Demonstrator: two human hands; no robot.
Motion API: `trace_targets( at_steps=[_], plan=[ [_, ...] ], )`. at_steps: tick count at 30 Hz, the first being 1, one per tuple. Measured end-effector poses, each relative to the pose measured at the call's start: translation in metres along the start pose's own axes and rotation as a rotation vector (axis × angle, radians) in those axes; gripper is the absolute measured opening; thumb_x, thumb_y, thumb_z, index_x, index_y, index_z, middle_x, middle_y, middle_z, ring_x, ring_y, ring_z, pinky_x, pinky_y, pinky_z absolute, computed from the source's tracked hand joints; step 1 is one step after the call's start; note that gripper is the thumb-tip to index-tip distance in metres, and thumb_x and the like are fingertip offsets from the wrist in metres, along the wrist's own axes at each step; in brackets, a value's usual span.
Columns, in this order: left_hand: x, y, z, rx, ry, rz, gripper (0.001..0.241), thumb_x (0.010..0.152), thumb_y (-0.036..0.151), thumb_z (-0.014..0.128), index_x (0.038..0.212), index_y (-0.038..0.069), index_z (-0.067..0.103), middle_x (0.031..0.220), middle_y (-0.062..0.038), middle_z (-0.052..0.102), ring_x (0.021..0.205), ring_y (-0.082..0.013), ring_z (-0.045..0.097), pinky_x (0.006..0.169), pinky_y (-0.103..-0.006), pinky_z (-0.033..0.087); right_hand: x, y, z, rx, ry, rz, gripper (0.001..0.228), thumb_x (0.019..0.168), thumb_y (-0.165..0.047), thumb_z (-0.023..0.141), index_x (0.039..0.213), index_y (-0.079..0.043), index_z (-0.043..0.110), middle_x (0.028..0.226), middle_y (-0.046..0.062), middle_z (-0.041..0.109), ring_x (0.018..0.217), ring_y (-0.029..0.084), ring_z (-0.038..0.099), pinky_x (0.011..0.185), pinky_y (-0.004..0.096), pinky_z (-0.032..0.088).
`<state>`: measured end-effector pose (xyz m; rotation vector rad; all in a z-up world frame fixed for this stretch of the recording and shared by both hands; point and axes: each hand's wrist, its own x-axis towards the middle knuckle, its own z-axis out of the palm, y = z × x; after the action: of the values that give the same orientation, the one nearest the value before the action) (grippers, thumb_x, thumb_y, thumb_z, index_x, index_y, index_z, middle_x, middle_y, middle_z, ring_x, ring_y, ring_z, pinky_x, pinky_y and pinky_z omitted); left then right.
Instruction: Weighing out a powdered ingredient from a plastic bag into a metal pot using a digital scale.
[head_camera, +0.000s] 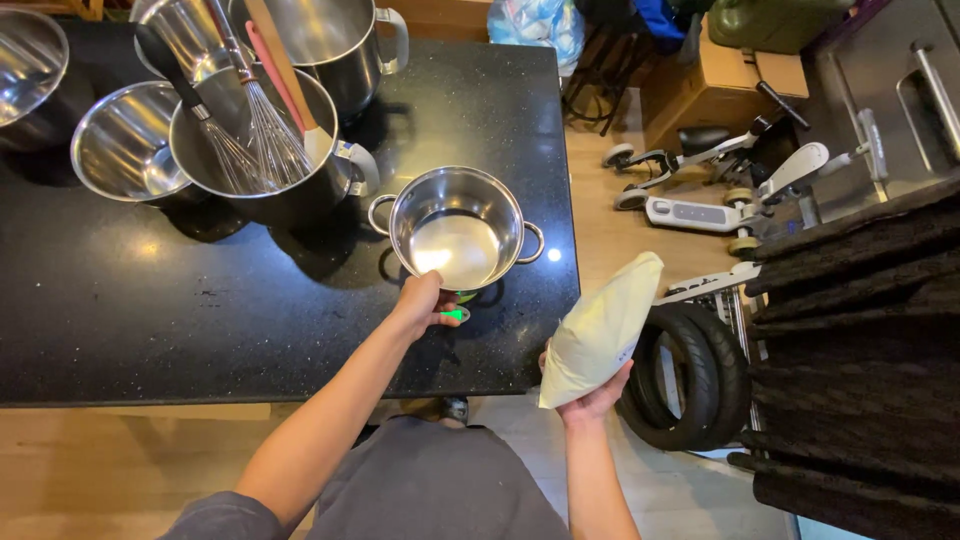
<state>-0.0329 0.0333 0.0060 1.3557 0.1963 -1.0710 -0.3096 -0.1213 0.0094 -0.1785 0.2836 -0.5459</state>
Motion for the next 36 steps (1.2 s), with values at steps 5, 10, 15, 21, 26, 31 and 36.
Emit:
trace_targets(
  at_steps=[5, 10, 15, 21, 26, 31, 36],
  plan=[
    [-0.021, 0.002, -0.004, 0.077, 0.005, -0.073, 0.051, 0.094, 0.032, 0.043, 0.114, -0.011, 0.062, 0.086, -0.014, 0.065, 0.06, -0.0185, 0.057, 0.051, -0.0453, 0.061, 0.006, 0.001, -0.004, -0.03, 0.029, 0.006, 0.096, 0.071, -0.067, 0.083, 0.15, -0.021, 0.052, 0.138, 0.01, 0.062, 0.117, 0.039, 0.061, 0.098, 0.057, 0.049],
    [-0.09, 0.02, 0.015, 0.316, 0.171, -0.039, 0.073, 0.093, 0.064, 0.039, 0.124, -0.001, 0.052, 0.091, -0.015, 0.069, 0.058, -0.0203, 0.059, 0.048, -0.0458, 0.056, 0.008, 0.004, -0.01, -0.025, 0.009, 0.016, 0.097, 0.072, -0.067, 0.083, 0.15, -0.02, 0.052, 0.138, 0.011, 0.062, 0.118, 0.039, 0.06, 0.096, 0.057, 0.05],
    [-0.09, -0.051, 0.008, 0.581, 0.14, 0.127, 0.079, 0.091, 0.07, 0.04, 0.132, 0.005, 0.055, 0.09, -0.013, 0.072, 0.062, -0.0208, 0.066, 0.055, -0.0415, 0.056, 0.013, 0.008, -0.017, -0.025, -0.014, 0.015, 0.096, 0.073, -0.067, 0.083, 0.15, -0.019, 0.051, 0.137, 0.011, 0.062, 0.118, 0.039, 0.06, 0.095, 0.058, 0.051],
    [-0.14, -0.022, 0.037, 0.656, -0.212, 0.71, 0.066, 0.094, 0.049, 0.07, 0.136, 0.001, 0.056, 0.116, -0.012, 0.069, 0.104, -0.0229, 0.067, 0.09, -0.0361, 0.055, 0.007, 0.024, -0.015, -0.04, -0.043, 0.027, 0.103, 0.072, -0.067, 0.084, 0.154, -0.018, 0.046, 0.141, 0.011, 0.059, 0.122, 0.04, 0.059, 0.097, 0.06, 0.05],
    [-0.185, 0.047, 0.046, 0.742, -0.194, 1.051, 0.078, 0.09, 0.05, 0.075, 0.143, 0.0, 0.048, 0.132, -0.017, 0.062, 0.121, -0.0273, 0.062, 0.099, -0.0374, 0.051, 0.003, 0.053, -0.012, -0.123, -0.028, 0.054, 0.11, 0.067, -0.063, 0.088, 0.156, -0.016, 0.043, 0.149, 0.009, 0.055, 0.133, 0.034, 0.055, 0.111, 0.058, 0.044],
    [-0.223, 0.077, 0.031, 0.952, 0.031, 0.899, 0.062, 0.079, 0.055, 0.08, 0.102, 0.003, 0.055, 0.09, -0.011, 0.064, 0.084, -0.0261, 0.066, 0.075, -0.0384, 0.052, -0.002, 0.095, -0.007, -0.023, -0.055, 0.309, 0.106, 0.067, -0.057, 0.09, 0.153, -0.013, 0.045, 0.148, 0.011, 0.055, 0.135, 0.033, 0.054, 0.116, 0.055, 0.041],
    [-0.26, 0.092, 0.001, 1.221, 0.194, 0.664, 0.057, 0.08, 0.056, 0.077, 0.071, 0.004, 0.055, 0.062, -0.012, 0.058, 0.059, -0.0317, 0.06, 0.057, -0.0442, 0.047, -0.015, 0.144, 0.006, 0.037, -0.087, 0.533, 0.104, 0.069, -0.052, 0.092, 0.153, -0.014, 0.044, 0.151, 0.009, 0.053, 0.139, 0.03, 0.052, 0.121, 0.052, 0.038]
  ],
)
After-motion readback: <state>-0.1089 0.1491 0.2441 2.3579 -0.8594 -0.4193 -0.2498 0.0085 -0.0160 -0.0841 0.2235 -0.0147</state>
